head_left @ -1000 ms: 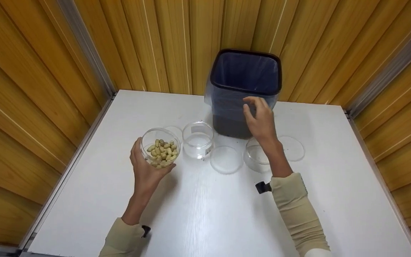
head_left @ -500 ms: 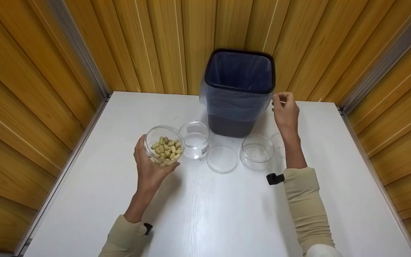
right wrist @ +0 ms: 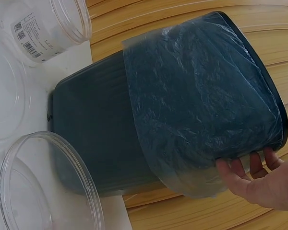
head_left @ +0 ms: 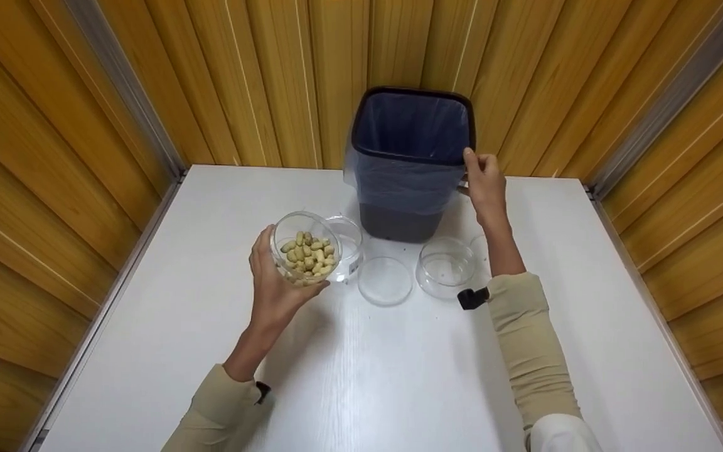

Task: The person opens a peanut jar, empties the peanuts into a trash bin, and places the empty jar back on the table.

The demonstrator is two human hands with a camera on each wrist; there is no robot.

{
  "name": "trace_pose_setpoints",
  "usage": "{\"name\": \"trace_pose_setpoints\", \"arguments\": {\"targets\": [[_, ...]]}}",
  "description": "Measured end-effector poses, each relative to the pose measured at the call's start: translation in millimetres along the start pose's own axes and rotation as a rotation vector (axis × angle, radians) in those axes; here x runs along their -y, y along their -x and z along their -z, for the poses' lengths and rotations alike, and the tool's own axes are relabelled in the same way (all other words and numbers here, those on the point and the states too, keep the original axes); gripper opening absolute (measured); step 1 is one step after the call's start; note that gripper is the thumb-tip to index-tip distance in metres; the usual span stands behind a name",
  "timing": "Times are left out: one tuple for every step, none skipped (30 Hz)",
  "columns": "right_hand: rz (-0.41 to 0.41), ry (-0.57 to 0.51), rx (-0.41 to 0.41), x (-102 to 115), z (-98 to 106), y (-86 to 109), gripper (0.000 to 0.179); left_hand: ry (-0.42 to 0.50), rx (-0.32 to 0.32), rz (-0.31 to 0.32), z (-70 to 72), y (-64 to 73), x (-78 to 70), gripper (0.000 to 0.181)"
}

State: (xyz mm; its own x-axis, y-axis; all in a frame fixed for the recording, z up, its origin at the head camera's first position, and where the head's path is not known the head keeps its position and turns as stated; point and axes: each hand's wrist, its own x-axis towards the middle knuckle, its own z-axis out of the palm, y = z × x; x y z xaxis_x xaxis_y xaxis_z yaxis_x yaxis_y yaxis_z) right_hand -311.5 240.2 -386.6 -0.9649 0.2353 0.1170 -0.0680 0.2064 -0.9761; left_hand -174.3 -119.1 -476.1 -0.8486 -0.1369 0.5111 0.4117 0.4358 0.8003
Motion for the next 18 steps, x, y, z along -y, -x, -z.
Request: {"name": "trace_pose_setpoints", "arguments": {"targets": [[-0.007, -0.024, 0.0, 0.0, -1.1, -0.4, 0.036, -0.002, 0.003, -0.01, 0.3, -2.3, -1.4, 0.128], [-0.017, -0.05, -0.001, 0.0, -1.7, -0.8, 0.035, -0.004, 0.007, -0.02, 0.8, -5.0, -2.9, 0.128], [-0.022, -0.069, 0.0, -0.3, -2.4, -1.1, 0.035, -0.01, 0.011, -0.03, 1.5, -8.3, -4.4, 0.128], [-0.026, -0.085, -0.003, -0.5, -2.2, -1.1, 0.034, -0.013, 0.016, -0.04, 1.7, -12.0, -6.1, 0.128], [-0.031, -0.098, -0.005, -0.7, -2.0, -0.8, 0.034, -0.019, 0.021, -0.052, 2.0, -16.1, -8.1, 0.128], [-0.034, -0.109, -0.006, -0.7, -2.2, -0.7, 0.034, -0.025, 0.024, -0.065, 2.2, -20.6, -9.9, 0.128], [-0.039, -0.119, -0.003, -0.4, -2.3, -0.4, 0.034, -0.033, 0.026, -0.08, 2.8, -25.0, -11.8, 0.127], [-0.044, -0.125, -0.001, -0.2, -2.4, -0.2, 0.034, -0.043, 0.03, -0.094, 3.5, -29.5, -13.8, 0.127], [-0.046, -0.124, 0.005, 0.0, -2.7, -0.3, 0.033, -0.053, 0.036, -0.107, 4.5, -34.1, -16.1, 0.127], [-0.051, -0.13, 0.009, 0.6, -2.9, -0.5, 0.033, -0.062, 0.041, -0.121, 5.9, -38.9, -19.0, 0.126], [-0.056, -0.13, 0.017, 1.3, -3.0, -0.7, 0.032, -0.073, 0.048, -0.135, 7.8, -43.9, -22.5, 0.125], [-0.06, -0.131, 0.026, 2.0, -3.0, -1.3, 0.032, -0.086, 0.058, -0.15, 10.0, -49.3, -26.5, 0.125], [-0.063, -0.125, 0.036, 2.9, -2.8, -1.7, 0.031, -0.1, 0.068, -0.162, 12.6, -55.2, -31.0, 0.125], [-0.066, -0.119, 0.047, 3.8, -2.5, -2.2, 0.031, -0.116, 0.078, -0.174, 15.3, -61.7, -36.3, 0.125], [-0.069, -0.112, 0.056, 4.8, -2.1, -2.7, 0.03, -0.129, 0.089, -0.185, 18.0, -68.9, -41.6, 0.125], [-0.072, -0.108, 0.062, 5.8, -1.2, -3.3, 0.03, -0.148, 0.102, -0.196, 20.4, -76.5, -47.0, 0.125], [-0.075, -0.109, 0.066, 6.6, -0.4, -3.9, 0.029, -0.161, 0.116, -0.203, 22.3, -84.3, -52.4, 0.125], [-0.076, -0.111, 0.067, 7.3, 0.5, -4.6, 0.03, -0.174, 0.131, -0.211, 23.7, -92.5, -57.8, 0.126]]}}
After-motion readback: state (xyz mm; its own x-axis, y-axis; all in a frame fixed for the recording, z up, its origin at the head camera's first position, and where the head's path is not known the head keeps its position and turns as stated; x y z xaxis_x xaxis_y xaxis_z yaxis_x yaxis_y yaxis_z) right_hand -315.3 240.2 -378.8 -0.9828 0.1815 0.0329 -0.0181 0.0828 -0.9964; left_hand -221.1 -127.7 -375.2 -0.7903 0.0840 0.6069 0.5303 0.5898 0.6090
